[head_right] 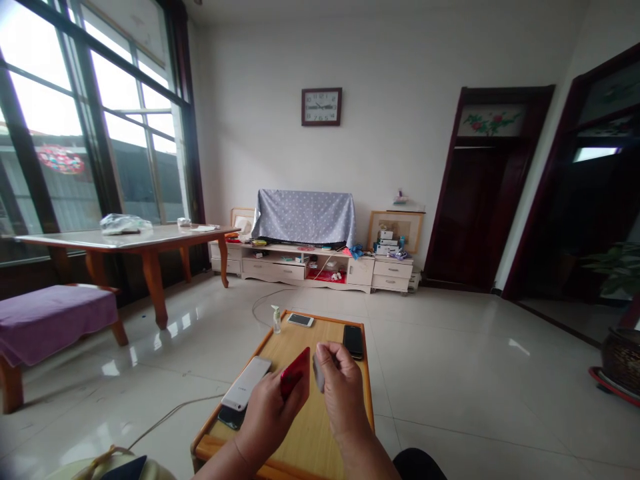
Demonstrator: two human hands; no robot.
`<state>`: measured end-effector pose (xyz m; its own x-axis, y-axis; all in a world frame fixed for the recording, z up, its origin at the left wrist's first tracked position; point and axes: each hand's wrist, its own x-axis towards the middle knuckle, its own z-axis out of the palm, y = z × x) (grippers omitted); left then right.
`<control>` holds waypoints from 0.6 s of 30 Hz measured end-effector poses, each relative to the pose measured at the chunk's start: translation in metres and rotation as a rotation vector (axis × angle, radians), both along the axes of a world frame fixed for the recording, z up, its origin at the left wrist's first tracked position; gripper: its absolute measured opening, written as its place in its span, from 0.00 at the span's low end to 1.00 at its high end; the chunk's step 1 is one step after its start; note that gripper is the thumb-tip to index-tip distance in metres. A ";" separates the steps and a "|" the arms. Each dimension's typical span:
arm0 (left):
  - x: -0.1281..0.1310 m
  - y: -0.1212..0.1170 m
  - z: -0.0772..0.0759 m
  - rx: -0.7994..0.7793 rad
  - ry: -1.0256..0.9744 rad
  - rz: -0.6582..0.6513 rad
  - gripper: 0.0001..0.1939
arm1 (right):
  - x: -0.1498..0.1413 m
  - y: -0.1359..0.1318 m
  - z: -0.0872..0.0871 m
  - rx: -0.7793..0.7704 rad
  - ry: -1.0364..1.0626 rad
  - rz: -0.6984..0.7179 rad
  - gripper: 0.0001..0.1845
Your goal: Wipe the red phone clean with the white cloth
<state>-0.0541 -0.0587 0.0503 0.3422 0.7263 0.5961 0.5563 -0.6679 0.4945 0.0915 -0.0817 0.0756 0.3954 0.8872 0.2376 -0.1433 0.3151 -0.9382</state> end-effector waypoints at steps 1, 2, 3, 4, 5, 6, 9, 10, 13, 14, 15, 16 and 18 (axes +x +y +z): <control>0.000 0.001 -0.001 0.043 0.018 0.012 0.07 | -0.003 -0.005 0.004 0.024 -0.056 0.034 0.20; 0.000 0.002 -0.001 0.084 0.027 0.020 0.06 | -0.007 -0.010 0.007 0.050 -0.117 0.080 0.19; 0.000 0.003 -0.002 0.123 0.030 0.024 0.06 | -0.010 -0.014 0.011 0.074 -0.175 0.126 0.19; 0.000 0.004 -0.002 0.159 0.030 0.023 0.07 | -0.014 -0.017 0.014 0.093 -0.224 0.162 0.18; 0.000 0.005 -0.002 0.190 0.034 0.018 0.07 | -0.016 -0.019 0.017 0.103 -0.254 0.179 0.18; -0.001 0.005 -0.002 0.216 0.045 0.017 0.07 | -0.016 -0.019 0.020 0.103 -0.261 0.179 0.18; -0.002 0.004 -0.001 0.265 0.105 0.042 0.03 | -0.011 -0.012 0.026 0.053 -0.188 0.130 0.20; -0.002 0.004 -0.001 0.271 0.121 0.055 0.03 | -0.010 -0.009 0.026 0.036 -0.159 0.110 0.21; -0.003 0.005 -0.003 0.268 0.143 0.073 0.04 | -0.011 -0.007 0.023 0.033 -0.145 0.089 0.21; -0.003 0.007 -0.005 0.269 0.144 0.071 0.03 | -0.014 -0.009 0.021 0.046 -0.165 0.104 0.20; -0.003 0.008 -0.006 0.274 0.143 0.069 0.04 | -0.017 -0.011 0.019 0.059 -0.195 0.132 0.19; -0.003 0.009 -0.007 0.282 0.141 0.069 0.05 | -0.019 -0.013 0.017 0.069 -0.226 0.163 0.19; -0.004 0.010 -0.008 0.299 0.147 0.065 0.06 | -0.020 -0.014 0.015 0.070 -0.252 0.194 0.18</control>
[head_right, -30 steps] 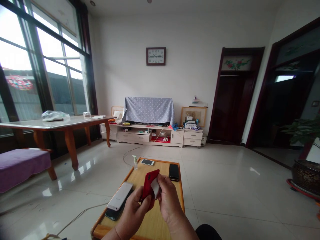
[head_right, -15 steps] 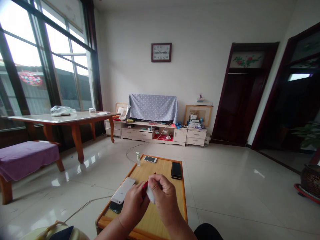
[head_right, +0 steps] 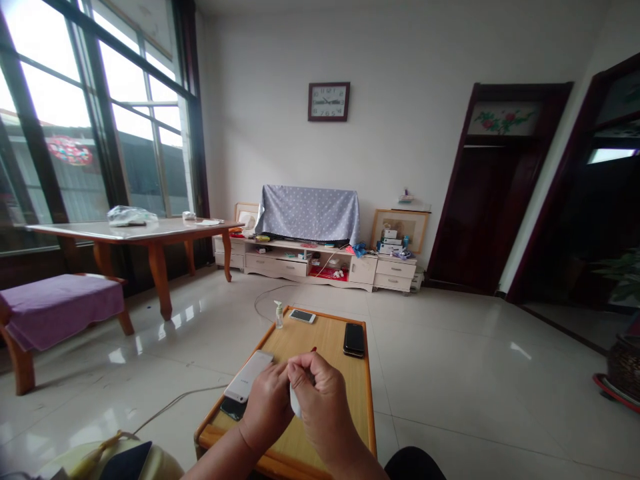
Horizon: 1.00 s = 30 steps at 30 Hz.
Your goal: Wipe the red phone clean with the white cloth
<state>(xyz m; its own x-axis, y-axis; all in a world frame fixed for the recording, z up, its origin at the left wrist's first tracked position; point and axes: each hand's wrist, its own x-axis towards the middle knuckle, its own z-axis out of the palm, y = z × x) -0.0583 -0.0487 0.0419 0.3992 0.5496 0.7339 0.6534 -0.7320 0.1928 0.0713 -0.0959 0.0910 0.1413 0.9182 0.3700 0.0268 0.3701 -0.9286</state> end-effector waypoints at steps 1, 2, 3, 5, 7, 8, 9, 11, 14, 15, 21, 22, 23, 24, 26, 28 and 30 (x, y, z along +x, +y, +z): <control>0.000 0.000 0.000 0.004 0.012 0.002 0.05 | 0.002 0.001 0.001 -0.009 0.008 -0.011 0.18; -0.001 -0.001 0.000 0.003 0.028 0.005 0.04 | 0.005 0.004 0.002 -0.021 0.026 -0.036 0.19; -0.001 -0.001 0.000 0.000 0.044 0.008 0.03 | 0.008 0.007 0.003 -0.033 0.048 -0.070 0.20; -0.001 -0.002 -0.001 -0.014 0.064 0.014 0.05 | 0.014 0.012 0.005 -0.048 0.070 -0.125 0.21; -0.001 -0.001 -0.004 -0.022 0.064 0.016 0.05 | 0.013 0.012 0.003 -0.041 0.049 -0.139 0.22; -0.001 0.000 -0.006 -0.024 0.060 0.011 0.03 | 0.010 0.011 0.001 -0.032 0.025 -0.131 0.21; -0.002 0.001 -0.007 -0.022 0.051 0.005 0.04 | 0.007 0.009 -0.002 -0.024 -0.006 -0.114 0.21; -0.002 0.003 -0.009 -0.009 0.035 -0.008 0.08 | 0.003 0.006 -0.006 -0.016 -0.055 -0.080 0.20; -0.003 0.001 -0.006 0.005 0.033 -0.021 0.04 | 0.007 0.009 -0.006 -0.020 -0.033 -0.100 0.19; -0.003 0.000 -0.004 0.005 0.037 -0.025 0.03 | 0.010 0.012 -0.005 -0.023 -0.012 -0.126 0.20; -0.002 0.000 -0.010 -0.004 0.029 -0.011 0.05 | 0.008 0.012 -0.009 -0.030 -0.019 -0.178 0.22; -0.003 0.001 -0.011 -0.001 0.029 -0.011 0.04 | 0.004 0.008 -0.010 -0.024 -0.045 -0.159 0.22; -0.003 0.002 -0.013 0.004 0.030 -0.011 0.04 | 0.001 0.006 -0.011 -0.018 -0.069 -0.140 0.21; -0.004 0.002 -0.013 0.007 0.036 -0.012 0.04 | 0.000 0.004 -0.011 -0.015 -0.083 -0.128 0.21; -0.004 0.002 -0.012 0.012 0.048 -0.007 0.03 | 0.003 0.006 -0.009 -0.015 -0.077 -0.145 0.21; -0.004 0.001 -0.010 0.016 0.055 -0.001 0.05 | 0.010 0.011 -0.007 -0.011 -0.049 -0.211 0.22; -0.004 0.000 -0.010 0.020 0.058 0.001 0.07 | 0.013 0.014 -0.007 -0.001 -0.042 -0.274 0.23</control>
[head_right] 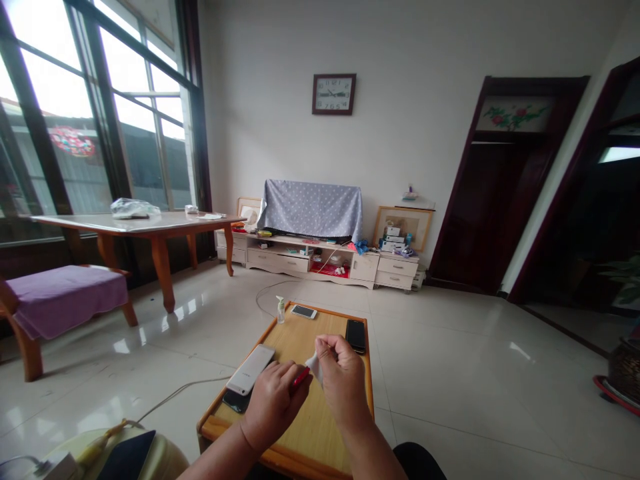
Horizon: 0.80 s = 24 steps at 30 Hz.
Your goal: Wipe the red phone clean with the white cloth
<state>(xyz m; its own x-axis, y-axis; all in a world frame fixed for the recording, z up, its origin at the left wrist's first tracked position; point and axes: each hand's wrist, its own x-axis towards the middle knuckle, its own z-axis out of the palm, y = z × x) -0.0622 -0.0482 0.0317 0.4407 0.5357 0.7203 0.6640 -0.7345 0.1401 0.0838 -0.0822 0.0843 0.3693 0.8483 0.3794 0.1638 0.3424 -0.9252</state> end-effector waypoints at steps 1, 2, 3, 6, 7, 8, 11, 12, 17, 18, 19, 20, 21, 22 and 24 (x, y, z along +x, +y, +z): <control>0.000 0.000 -0.001 0.000 0.001 0.000 0.07 | -0.001 -0.001 -0.001 0.004 -0.009 -0.011 0.23; 0.000 0.001 -0.003 0.000 -0.001 -0.003 0.06 | -0.004 -0.003 -0.002 0.007 -0.023 0.001 0.22; 0.000 0.003 -0.005 -0.001 -0.007 -0.006 0.05 | -0.009 -0.006 -0.004 0.011 -0.041 0.028 0.21; -0.002 0.006 -0.011 -0.006 -0.020 -0.019 0.04 | -0.019 -0.013 -0.007 0.021 -0.089 0.129 0.18; -0.003 0.007 -0.011 -0.008 -0.013 -0.015 0.04 | -0.019 -0.013 -0.007 0.021 -0.094 0.133 0.18; -0.003 0.007 -0.011 -0.013 -0.002 -0.007 0.03 | -0.017 -0.011 -0.007 0.017 -0.093 0.115 0.19; -0.004 0.005 -0.009 -0.035 0.036 0.008 0.06 | -0.008 -0.002 -0.005 -0.009 -0.082 0.006 0.20; -0.004 0.005 -0.009 -0.041 0.039 0.011 0.07 | -0.006 0.000 -0.005 -0.012 -0.080 -0.014 0.20; -0.004 0.007 -0.013 -0.054 0.044 -0.004 0.04 | -0.014 -0.004 -0.011 -0.009 -0.067 0.096 0.19; -0.005 0.007 -0.014 -0.056 0.041 -0.010 0.04 | -0.016 -0.005 -0.011 -0.016 -0.044 0.111 0.18; -0.005 0.008 -0.014 -0.059 0.035 -0.016 0.05 | -0.017 -0.005 -0.012 -0.029 -0.006 0.118 0.18; -0.005 0.007 -0.013 -0.061 0.023 -0.020 0.05 | -0.017 -0.003 -0.012 -0.051 0.049 0.119 0.19; -0.005 0.007 -0.013 -0.064 0.008 -0.024 0.07 | -0.016 0.000 -0.012 -0.077 0.118 0.121 0.19; -0.005 0.006 -0.012 -0.068 -0.010 -0.030 0.08 | -0.014 0.003 -0.012 -0.104 0.193 0.128 0.19; -0.005 0.003 -0.010 -0.089 -0.046 -0.054 0.09 | -0.010 0.010 -0.013 -0.140 0.339 0.154 0.19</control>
<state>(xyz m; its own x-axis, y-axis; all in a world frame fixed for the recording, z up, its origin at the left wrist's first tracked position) -0.0667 -0.0448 0.0214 0.4380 0.5749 0.6911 0.6152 -0.7523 0.2359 0.0740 -0.0717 0.0709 0.3184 0.9384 0.1343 -0.2021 0.2056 -0.9575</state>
